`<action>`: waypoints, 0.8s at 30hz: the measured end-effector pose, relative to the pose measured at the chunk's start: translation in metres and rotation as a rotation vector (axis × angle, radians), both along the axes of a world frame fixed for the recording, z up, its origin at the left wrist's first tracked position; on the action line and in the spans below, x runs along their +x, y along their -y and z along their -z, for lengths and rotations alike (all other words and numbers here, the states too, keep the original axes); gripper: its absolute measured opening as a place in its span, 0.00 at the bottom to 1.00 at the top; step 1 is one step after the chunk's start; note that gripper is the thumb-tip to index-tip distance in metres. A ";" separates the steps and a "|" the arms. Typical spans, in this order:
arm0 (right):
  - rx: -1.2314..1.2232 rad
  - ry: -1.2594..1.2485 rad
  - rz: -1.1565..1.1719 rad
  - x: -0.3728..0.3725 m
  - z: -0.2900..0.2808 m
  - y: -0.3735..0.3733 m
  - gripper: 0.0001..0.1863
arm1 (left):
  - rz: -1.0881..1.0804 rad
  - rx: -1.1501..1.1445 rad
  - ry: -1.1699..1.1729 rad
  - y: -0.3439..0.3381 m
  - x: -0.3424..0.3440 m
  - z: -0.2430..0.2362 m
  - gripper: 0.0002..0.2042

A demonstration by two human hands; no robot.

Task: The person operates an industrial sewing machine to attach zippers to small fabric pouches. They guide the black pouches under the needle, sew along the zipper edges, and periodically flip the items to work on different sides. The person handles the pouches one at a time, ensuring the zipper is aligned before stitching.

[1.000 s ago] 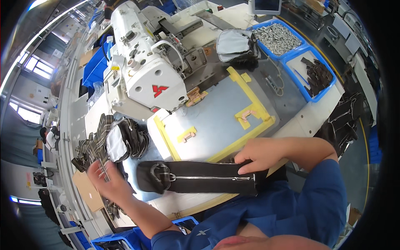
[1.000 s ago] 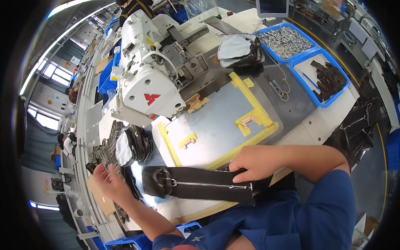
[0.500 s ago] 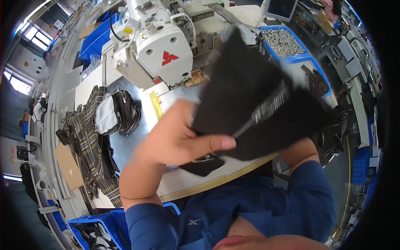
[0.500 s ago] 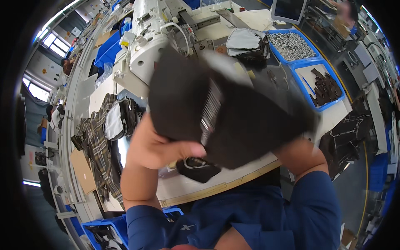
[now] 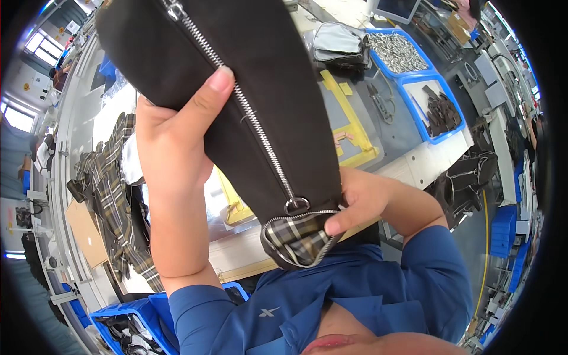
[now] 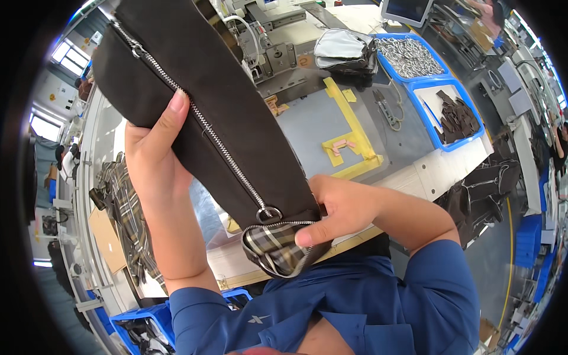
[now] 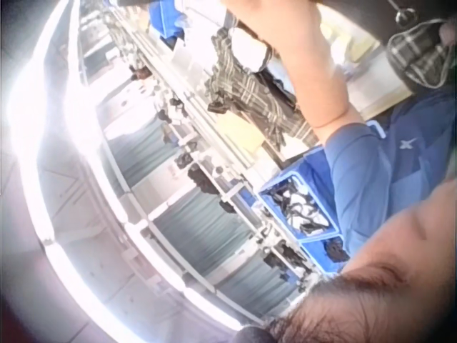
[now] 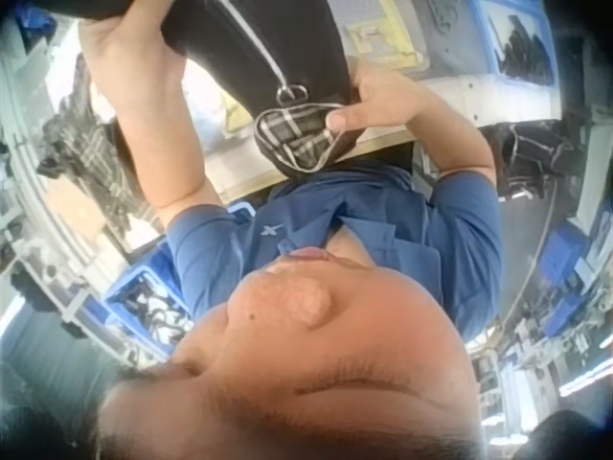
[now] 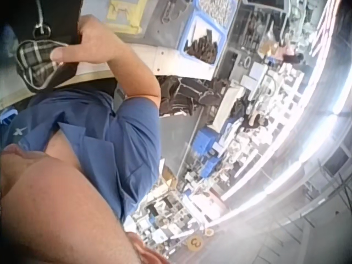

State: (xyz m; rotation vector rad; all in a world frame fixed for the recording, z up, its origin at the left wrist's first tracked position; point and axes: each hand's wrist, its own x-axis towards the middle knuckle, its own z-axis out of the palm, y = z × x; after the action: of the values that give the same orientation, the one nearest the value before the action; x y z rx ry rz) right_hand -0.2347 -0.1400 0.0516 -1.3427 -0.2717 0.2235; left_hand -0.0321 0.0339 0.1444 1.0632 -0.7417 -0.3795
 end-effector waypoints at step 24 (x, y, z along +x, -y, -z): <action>-0.178 0.272 0.541 0.096 -0.020 0.018 0.15 | 0.151 0.381 -0.012 -0.008 -0.008 0.086 0.21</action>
State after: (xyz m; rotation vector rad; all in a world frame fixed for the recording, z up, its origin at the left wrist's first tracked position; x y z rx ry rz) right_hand -0.1384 -0.1576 0.0716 -1.5725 -0.1082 -0.3990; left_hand -0.0404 0.0422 0.0580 1.3640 -0.7586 -0.6747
